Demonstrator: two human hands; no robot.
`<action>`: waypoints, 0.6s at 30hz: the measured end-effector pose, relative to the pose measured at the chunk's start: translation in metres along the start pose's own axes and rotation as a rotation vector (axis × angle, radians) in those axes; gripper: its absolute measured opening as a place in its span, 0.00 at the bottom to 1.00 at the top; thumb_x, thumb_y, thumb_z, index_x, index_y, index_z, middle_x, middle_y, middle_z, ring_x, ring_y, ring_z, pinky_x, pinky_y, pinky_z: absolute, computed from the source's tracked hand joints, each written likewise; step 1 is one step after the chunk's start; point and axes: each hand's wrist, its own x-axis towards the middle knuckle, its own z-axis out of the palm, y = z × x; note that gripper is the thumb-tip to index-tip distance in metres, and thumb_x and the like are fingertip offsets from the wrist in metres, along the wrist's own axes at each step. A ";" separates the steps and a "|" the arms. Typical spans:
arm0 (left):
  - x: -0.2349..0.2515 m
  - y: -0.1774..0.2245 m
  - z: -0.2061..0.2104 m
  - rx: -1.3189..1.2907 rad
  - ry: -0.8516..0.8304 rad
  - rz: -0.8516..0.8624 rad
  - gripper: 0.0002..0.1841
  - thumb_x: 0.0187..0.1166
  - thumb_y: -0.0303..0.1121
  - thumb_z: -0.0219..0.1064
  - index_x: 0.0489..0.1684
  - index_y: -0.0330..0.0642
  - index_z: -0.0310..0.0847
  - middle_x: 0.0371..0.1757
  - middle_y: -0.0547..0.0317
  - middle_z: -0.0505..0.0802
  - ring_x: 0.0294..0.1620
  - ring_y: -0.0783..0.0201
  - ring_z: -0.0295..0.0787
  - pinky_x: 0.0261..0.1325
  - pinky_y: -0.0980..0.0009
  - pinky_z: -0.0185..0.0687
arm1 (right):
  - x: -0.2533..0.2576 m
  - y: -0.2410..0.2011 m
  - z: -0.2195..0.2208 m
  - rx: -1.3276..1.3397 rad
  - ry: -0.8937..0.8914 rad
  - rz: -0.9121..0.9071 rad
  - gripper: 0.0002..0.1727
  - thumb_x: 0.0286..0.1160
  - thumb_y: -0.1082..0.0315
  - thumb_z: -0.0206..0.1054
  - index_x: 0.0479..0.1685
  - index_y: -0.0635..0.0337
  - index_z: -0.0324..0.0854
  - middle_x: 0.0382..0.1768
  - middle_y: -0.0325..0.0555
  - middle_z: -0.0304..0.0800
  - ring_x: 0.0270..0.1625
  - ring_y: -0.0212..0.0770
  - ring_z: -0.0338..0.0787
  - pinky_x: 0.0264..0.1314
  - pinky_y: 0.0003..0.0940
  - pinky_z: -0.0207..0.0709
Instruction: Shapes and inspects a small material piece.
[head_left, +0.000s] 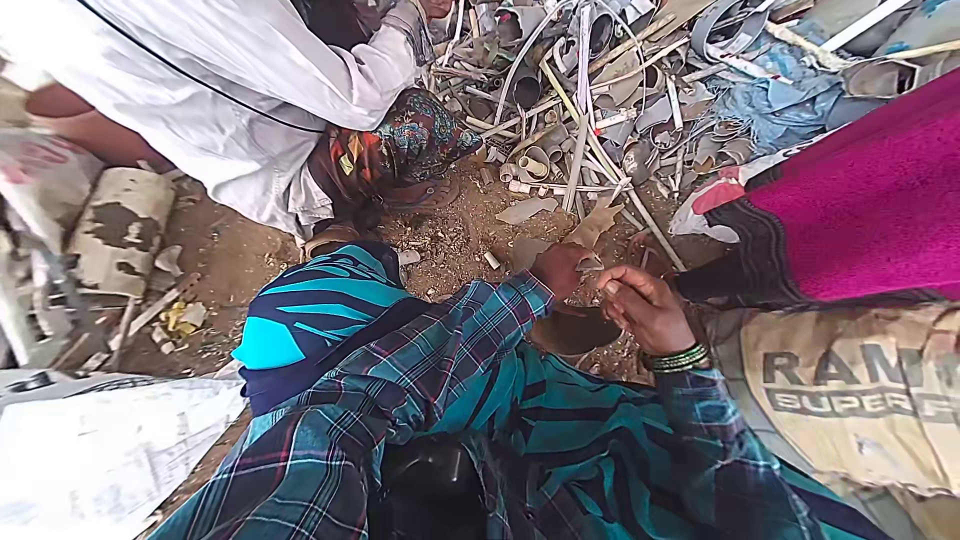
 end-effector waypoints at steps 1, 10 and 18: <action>-0.001 0.002 0.000 0.010 -0.009 -0.014 0.22 0.80 0.18 0.61 0.73 0.34 0.80 0.77 0.41 0.82 0.81 0.43 0.74 0.81 0.40 0.65 | -0.001 -0.005 -0.003 -0.001 -0.005 0.012 0.12 0.75 0.73 0.53 0.39 0.50 0.83 0.19 0.15 0.78 0.17 0.15 0.72 0.23 0.13 0.70; 0.002 -0.005 0.004 -0.006 0.029 0.039 0.19 0.81 0.20 0.62 0.71 0.30 0.81 0.75 0.37 0.83 0.80 0.40 0.76 0.81 0.43 0.65 | -0.026 -0.059 -0.050 0.197 -0.237 -0.120 0.09 0.85 0.58 0.63 0.48 0.43 0.89 0.19 0.18 0.80 0.20 0.16 0.78 0.26 0.13 0.75; 0.000 -0.002 0.003 0.029 0.004 0.029 0.19 0.82 0.20 0.61 0.71 0.31 0.80 0.75 0.38 0.83 0.80 0.42 0.76 0.82 0.43 0.65 | -0.011 -0.035 -0.044 0.288 0.471 0.107 0.21 0.86 0.74 0.39 0.35 0.48 0.79 0.11 0.22 0.71 0.12 0.21 0.72 0.21 0.18 0.76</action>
